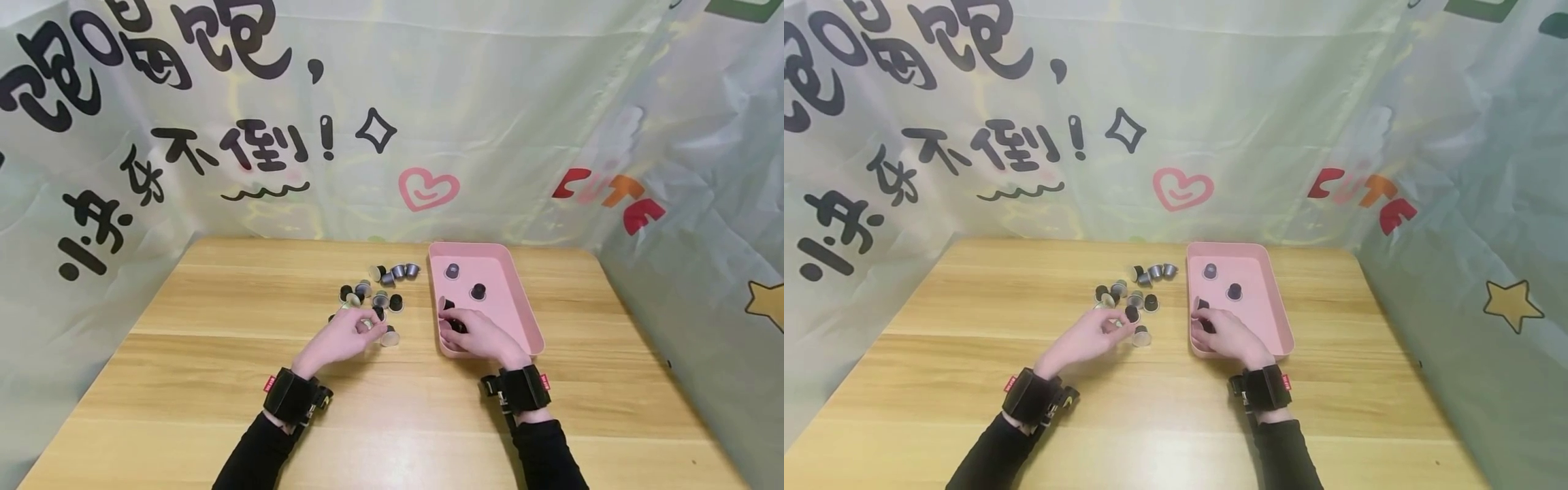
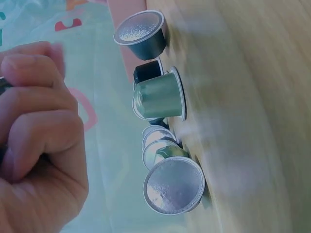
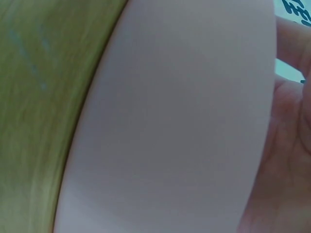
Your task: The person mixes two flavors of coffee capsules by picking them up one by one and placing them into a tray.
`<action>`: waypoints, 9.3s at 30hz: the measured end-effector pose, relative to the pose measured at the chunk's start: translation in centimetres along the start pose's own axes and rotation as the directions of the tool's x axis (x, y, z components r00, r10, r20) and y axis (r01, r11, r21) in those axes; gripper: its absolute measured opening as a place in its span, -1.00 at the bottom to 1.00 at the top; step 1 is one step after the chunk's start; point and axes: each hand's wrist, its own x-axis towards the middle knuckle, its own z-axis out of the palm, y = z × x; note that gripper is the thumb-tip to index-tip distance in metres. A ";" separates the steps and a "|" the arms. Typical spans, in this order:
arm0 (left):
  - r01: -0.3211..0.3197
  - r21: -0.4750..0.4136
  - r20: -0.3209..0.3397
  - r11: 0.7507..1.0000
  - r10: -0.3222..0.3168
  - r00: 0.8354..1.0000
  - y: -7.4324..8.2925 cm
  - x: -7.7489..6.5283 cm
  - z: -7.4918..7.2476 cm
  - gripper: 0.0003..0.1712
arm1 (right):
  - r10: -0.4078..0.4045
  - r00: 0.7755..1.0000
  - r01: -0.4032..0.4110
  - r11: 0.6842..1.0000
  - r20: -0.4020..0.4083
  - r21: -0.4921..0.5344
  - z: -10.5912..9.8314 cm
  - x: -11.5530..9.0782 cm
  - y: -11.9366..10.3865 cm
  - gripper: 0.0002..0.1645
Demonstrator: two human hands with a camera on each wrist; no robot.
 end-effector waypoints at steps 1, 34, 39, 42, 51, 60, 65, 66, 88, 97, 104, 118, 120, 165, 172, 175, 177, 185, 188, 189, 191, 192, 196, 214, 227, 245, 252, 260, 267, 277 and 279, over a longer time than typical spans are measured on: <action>0.004 -0.006 -0.003 1.000 -0.004 1.000 0.0 0.0 0.0 -0.66 | -0.003 1.000 0.003 1.000 0.000 -0.003 0.0 0.0 0.0 -0.60; 0.039 -0.761 0.025 0.648 -0.031 0.999 1.3 0.6 -2.1 -0.54 | 0.059 0.975 -0.032 0.991 -0.215 0.128 -2.9 -2.0 1.7 -0.54; -0.049 -0.639 -0.046 0.767 0.026 0.999 2.2 1.6 -1.3 -0.58 | 0.047 0.959 -0.014 0.993 -0.278 0.116 -3.4 -2.1 2.2 -0.59; -0.057 -0.556 -0.083 0.829 0.013 0.996 3.0 2.8 -0.5 -0.60 | 0.042 0.952 -0.008 0.994 -0.304 0.112 -3.5 -2.1 2.3 -0.62; -0.038 -0.536 -0.055 0.843 0.010 0.998 5.1 8.1 2.1 -0.72 | 0.056 0.946 -0.013 0.991 -0.319 0.135 -3.8 -2.2 2.3 -0.59; 0.085 -0.495 0.023 0.865 -0.084 0.996 5.4 10.8 3.2 -0.40 | 0.059 0.940 -0.020 0.993 -0.335 0.120 -3.7 -2.1 2.3 -0.60; 0.053 -0.462 -0.035 0.885 -0.078 0.996 5.0 9.3 2.1 -0.39 | 0.053 0.942 -0.013 0.992 -0.331 0.122 -3.8 -2.1 2.2 -0.60; 0.041 -0.468 -0.047 0.883 -0.071 0.996 4.8 8.9 1.9 -0.41 | 0.051 0.943 -0.011 0.993 -0.329 0.121 -3.8 -2.1 2.2 -0.60; -0.058 -0.133 -0.384 0.989 0.002 0.923 -3.0 -0.7 -3.8 -0.61 | -0.030 0.959 0.052 0.996 -0.282 0.073 -2.1 -0.9 -0.9 -0.65; -0.032 -0.143 -0.386 0.989 -0.026 0.922 -3.3 -0.8 -3.9 -0.61 | -0.052 0.975 0.072 0.994 -0.217 0.083 -0.6 0.2 -2.4 -0.64; -0.025 -0.139 -0.387 0.990 -0.031 0.922 -3.2 -0.9 -4.0 -0.59 | -0.138 0.966 0.145 0.989 -0.221 0.018 0.9 0.8 -3.6 -0.60; -0.014 -0.147 -0.371 0.989 -0.042 0.928 -3.2 -0.9 -3.9 -0.58 | -0.207 0.974 0.201 0.978 -0.095 -0.063 3.6 1.3 -6.2 -0.41; -0.011 -0.149 -0.369 0.989 -0.046 0.928 -3.2 -0.9 -3.9 -0.58 | -0.211 0.975 0.206 0.976 -0.074 -0.072 3.9 1.4 -6.4 -0.37; -0.011 -0.150 -0.324 0.989 -0.039 0.945 -2.9 -1.1 -4.0 -0.56 | -0.329 0.944 0.331 0.937 0.036 -0.113 5.2 1.6 -6.7 -0.80; -0.001 -0.163 -0.314 0.987 -0.051 0.948 -2.9 -1.1 -3.9 -0.55 | -0.303 0.952 0.306 0.947 0.048 -0.097 5.1 1.4 -6.5 -0.78; -0.003 -0.168 -0.315 0.986 -0.050 0.948 -2.8 -1.0 -3.9 -0.56 | -0.299 0.953 0.303 0.949 0.051 -0.093 4.9 1.2 -6.5 -0.80; -0.009 -0.166 -0.317 0.986 -0.044 0.947 -2.8 -1.0 -3.9 -0.56 | -0.301 0.953 0.304 0.949 0.044 -0.086 4.6 1.1 -6.5 -0.82; -0.019 -0.159 -0.312 0.987 -0.032 0.950 -2.8 -1.0 -3.8 -0.56 | -0.365 0.931 0.365 0.930 -0.004 -0.039 3.1 0.8 -6.2 -0.83; -0.021 -0.158 -0.309 0.987 -0.029 0.951 -2.9 -0.9 -3.8 -0.56 | -0.375 0.927 0.375 0.927 -0.023 0.003 2.2 0.6 -6.0 -0.83; -0.023 -0.157 -0.309 0.987 -0.027 0.951 -2.9 -0.9 -3.8 -0.56 | -0.371 0.928 0.371 0.928 -0.028 0.022 1.9 0.5 -6.0 -0.82; -0.026 -0.163 -0.308 0.986 -0.026 0.951 -2.9 -0.9 -3.8 -0.56 | -0.361 0.932 0.363 0.931 -0.041 0.034 1.4 0.4 -5.9 -0.81; -0.027 -0.168 -0.308 0.985 -0.027 0.951 -3.0 -0.9 -3.8 -0.56 | -0.353 0.934 0.355 0.934 -0.050 0.042 1.1 0.4 -5.8 -0.81; -0.032 -0.163 -0.309 0.986 -0.020 0.951 -2.9 -0.9 -3.7 -0.56 | -0.323 0.941 0.330 0.941 -0.098 0.076 0.2 0.0 -5.5 -0.78; -0.033 -0.158 -0.309 0.987 -0.017 0.951 -2.7 -1.1 -3.8 -0.56 | -0.236 0.879 0.320 0.936 -0.414 0.145 -2.1 -0.8 -3.1 -0.73; -0.044 -0.153 -0.307 0.987 -0.005 0.952 -2.7 -1.1 -3.8 -0.56 | -0.176 0.866 0.259 0.959 -0.468 0.118 -2.4 -0.9 -2.7 -0.74; -0.048 -0.125 -0.213 0.991 0.021 0.977 -2.6 -1.3 -3.4 -0.53 | -0.101 0.943 0.133 0.988 -0.318 0.081 -2.0 -1.0 -1.8 -0.76; -0.063 -0.118 -0.143 0.991 0.046 0.989 -2.3 -1.3 -3.1 -0.48 | -0.089 0.958 0.117 0.990 -0.273 0.085 -2.0 -1.1 -1.8 -0.73; -0.063 -0.121 -0.156 0.991 0.043 0.987 -2.3 -1.4 -2.9 -0.50 | -0.094 0.963 0.112 0.992 -0.253 0.057 -1.8 -1.0 -1.5 -0.74; -0.059 -0.113 -0.142 0.992 0.042 0.989 -2.4 -1.4 -2.9 -0.51 | -0.038 0.982 0.032 0.999 -0.184 -0.038 -1.7 -0.9 -0.7 -0.78; -0.045 -0.117 -0.134 0.992 0.030 0.991 -2.5 -1.4 -2.9 -0.50 | 0.013 0.969 -0.034 0.996 -0.245 -0.082 -1.9 -1.1 -0.4 -0.81; -0.044 -0.118 -0.134 0.992 0.028 0.991 -2.6 -1.4 -2.9 -0.50 | 0.021 0.959 -0.046 0.996 -0.283 -0.080 -1.9 -1.1 -0.2 -0.80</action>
